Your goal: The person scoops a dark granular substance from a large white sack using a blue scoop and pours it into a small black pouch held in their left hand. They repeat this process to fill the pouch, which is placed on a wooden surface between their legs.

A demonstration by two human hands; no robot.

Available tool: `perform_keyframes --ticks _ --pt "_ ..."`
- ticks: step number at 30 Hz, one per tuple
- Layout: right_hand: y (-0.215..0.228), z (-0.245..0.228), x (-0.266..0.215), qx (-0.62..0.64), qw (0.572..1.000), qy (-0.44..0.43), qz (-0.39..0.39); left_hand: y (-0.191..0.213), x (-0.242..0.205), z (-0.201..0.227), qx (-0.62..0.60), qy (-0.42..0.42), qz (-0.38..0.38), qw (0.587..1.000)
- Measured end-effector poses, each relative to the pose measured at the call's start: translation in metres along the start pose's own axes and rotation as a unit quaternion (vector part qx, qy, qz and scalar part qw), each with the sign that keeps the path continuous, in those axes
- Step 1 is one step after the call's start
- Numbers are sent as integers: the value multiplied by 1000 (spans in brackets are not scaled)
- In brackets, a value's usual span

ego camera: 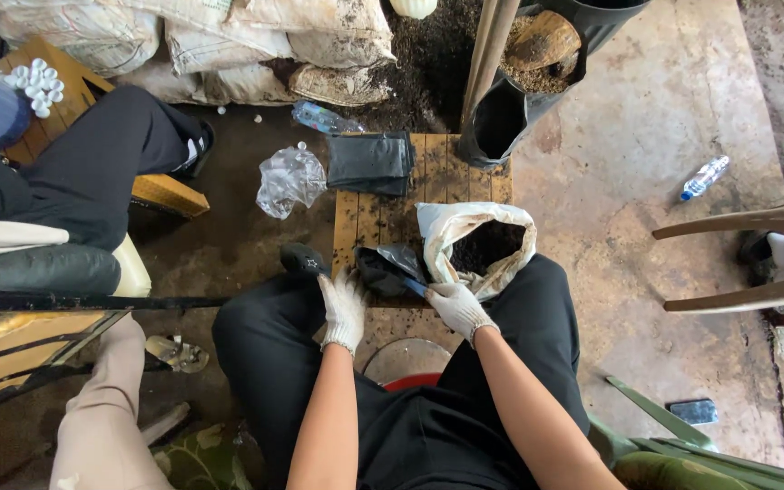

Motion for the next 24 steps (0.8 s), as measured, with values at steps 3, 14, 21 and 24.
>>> perform_keyframes --ticks 3,14,21,24 --pt "16 -31 -34 18 1000 -9 -4 -1 6 -1 364 1 10 931" --pt "-3 11 -9 39 999 -8 -22 -23 -10 -29 407 1 15 914" --pt "13 -2 -27 40 999 -19 -20 -12 -1 -29 44 10 -7 999" --pt "9 11 -14 25 1000 -2 -17 -23 -17 -29 397 11 66 915"
Point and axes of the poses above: each hand's wrist, its own x-axis towards the middle knuckle, its own y-axis out of the back of the hand, z = x × y, the point moved 4 cm from there along x, towards the middle knuckle, and after that the axes turned 7 degrees about -x, right-handed, at the moved point
